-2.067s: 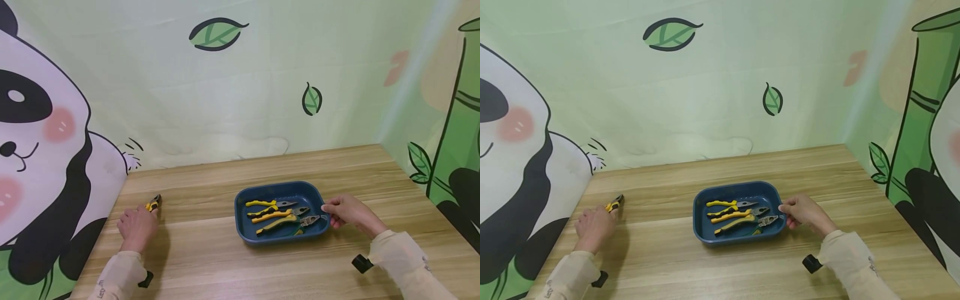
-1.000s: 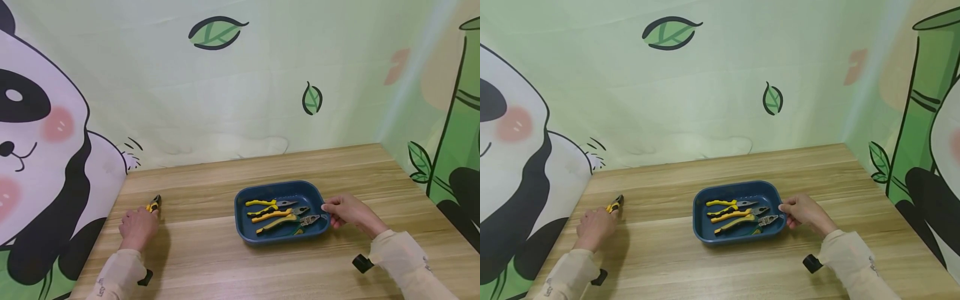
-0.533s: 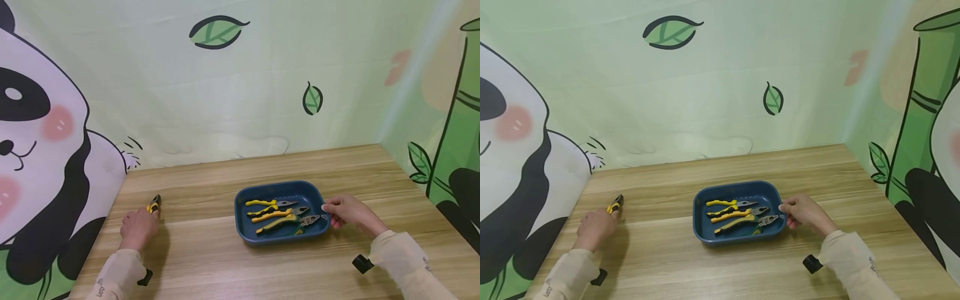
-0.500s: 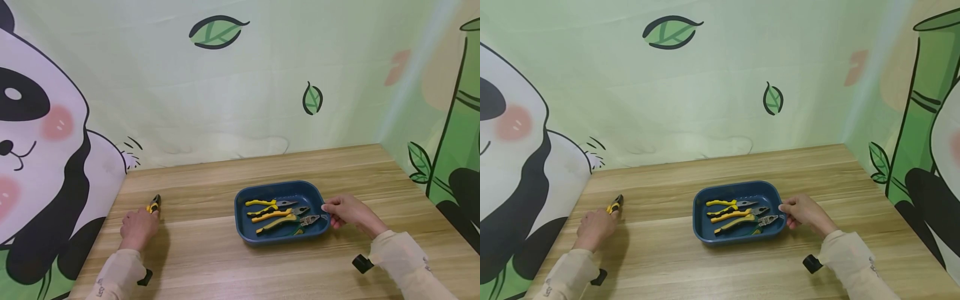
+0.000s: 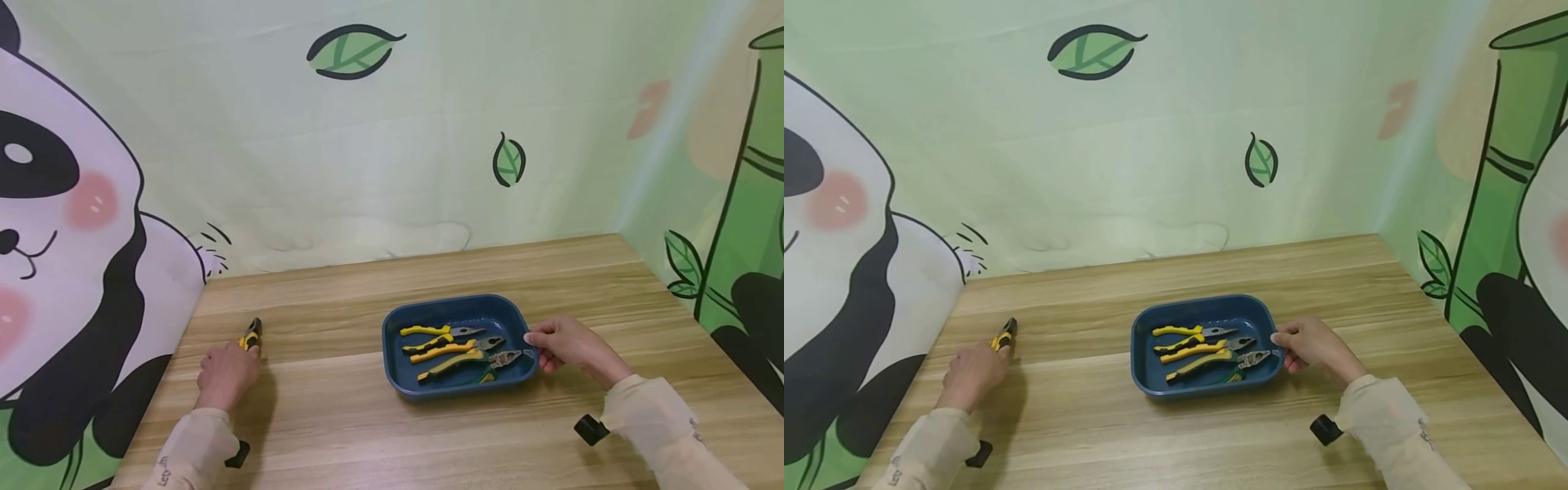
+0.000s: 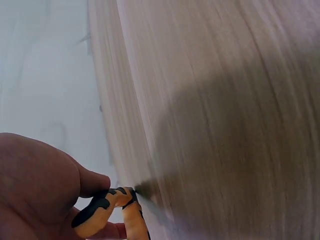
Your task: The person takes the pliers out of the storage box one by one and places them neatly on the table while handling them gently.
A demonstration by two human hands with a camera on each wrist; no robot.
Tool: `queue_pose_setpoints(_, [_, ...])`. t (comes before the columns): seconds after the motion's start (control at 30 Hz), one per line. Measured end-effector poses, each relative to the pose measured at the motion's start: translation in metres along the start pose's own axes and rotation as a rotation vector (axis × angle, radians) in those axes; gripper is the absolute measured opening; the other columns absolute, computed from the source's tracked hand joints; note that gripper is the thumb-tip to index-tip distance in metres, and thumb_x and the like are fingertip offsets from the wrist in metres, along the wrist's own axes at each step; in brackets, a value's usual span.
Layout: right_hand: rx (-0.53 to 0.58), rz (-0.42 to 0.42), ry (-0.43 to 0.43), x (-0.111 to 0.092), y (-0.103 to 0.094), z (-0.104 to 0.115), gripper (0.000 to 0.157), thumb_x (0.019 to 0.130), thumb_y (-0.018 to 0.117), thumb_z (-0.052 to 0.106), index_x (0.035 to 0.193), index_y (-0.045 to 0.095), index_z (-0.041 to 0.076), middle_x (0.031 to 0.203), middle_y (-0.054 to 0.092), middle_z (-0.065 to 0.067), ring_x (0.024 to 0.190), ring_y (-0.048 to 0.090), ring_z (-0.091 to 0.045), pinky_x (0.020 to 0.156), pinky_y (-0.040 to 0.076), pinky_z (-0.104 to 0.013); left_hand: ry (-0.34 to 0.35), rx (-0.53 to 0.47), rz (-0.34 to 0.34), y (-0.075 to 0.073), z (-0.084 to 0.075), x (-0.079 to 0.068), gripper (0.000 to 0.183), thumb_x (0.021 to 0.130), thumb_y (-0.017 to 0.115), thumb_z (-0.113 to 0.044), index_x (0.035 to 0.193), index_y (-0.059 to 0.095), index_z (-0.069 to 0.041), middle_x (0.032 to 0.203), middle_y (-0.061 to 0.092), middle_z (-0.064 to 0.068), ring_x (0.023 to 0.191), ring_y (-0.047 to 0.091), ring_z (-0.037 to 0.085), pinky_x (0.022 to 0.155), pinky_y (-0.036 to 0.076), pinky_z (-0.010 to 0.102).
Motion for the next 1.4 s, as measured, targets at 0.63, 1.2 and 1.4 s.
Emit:
queue_pose_setpoints(0.63, [-0.003, 0.009, -0.01, 0.002, 0.0, 0.0, 0.026, 0.108, 0.054, 0.009, 0.115, 0.065, -0.014, 0.068, 0.059, -0.006, 0.056, 0.058, -0.014, 0.056, 0.055, -0.028, 0.014, 0.001, 0.008, 0.008, 0.002, 0.001, 0.055, 0.11, 0.039, -0.031, 0.128, 0.043, 0.02, 0.108, 0.043, 0.044, 0.101, 0.052, 0.058, 0.08, 0.046, 0.061])
queue_pose_setpoints(1.2, [0.003, 0.013, -0.017, -0.001, 0.001, 0.001, 0.027, 0.108, 0.054, 0.01, 0.116, 0.063, -0.015, 0.067, 0.059, -0.006, 0.056, 0.059, -0.014, 0.057, 0.056, -0.029, 0.016, 0.021, -0.027, 0.01, 0.0, -0.001, 0.054, 0.108, 0.044, -0.03, 0.124, 0.046, 0.021, 0.103, 0.044, 0.043, 0.103, 0.048, 0.059, 0.078, 0.047, 0.061])
queue_pose_setpoints(1.4, [0.009, 0.015, -0.022, -0.002, 0.001, 0.002, 0.026, 0.108, 0.054, 0.01, 0.114, 0.063, -0.014, 0.067, 0.058, -0.006, 0.056, 0.059, -0.013, 0.057, 0.056, -0.029, 0.007, 0.028, -0.021, 0.011, 0.0, 0.0, 0.055, 0.108, 0.045, -0.03, 0.122, 0.048, 0.022, 0.104, 0.045, 0.042, 0.102, 0.049, 0.057, 0.078, 0.047, 0.06])
Point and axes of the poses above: each hand's wrist, its own x-axis towards the middle knuckle, its own y-axis out of the palm, z = x × y, the point moved 7 cm from there along x, towards the middle knuckle
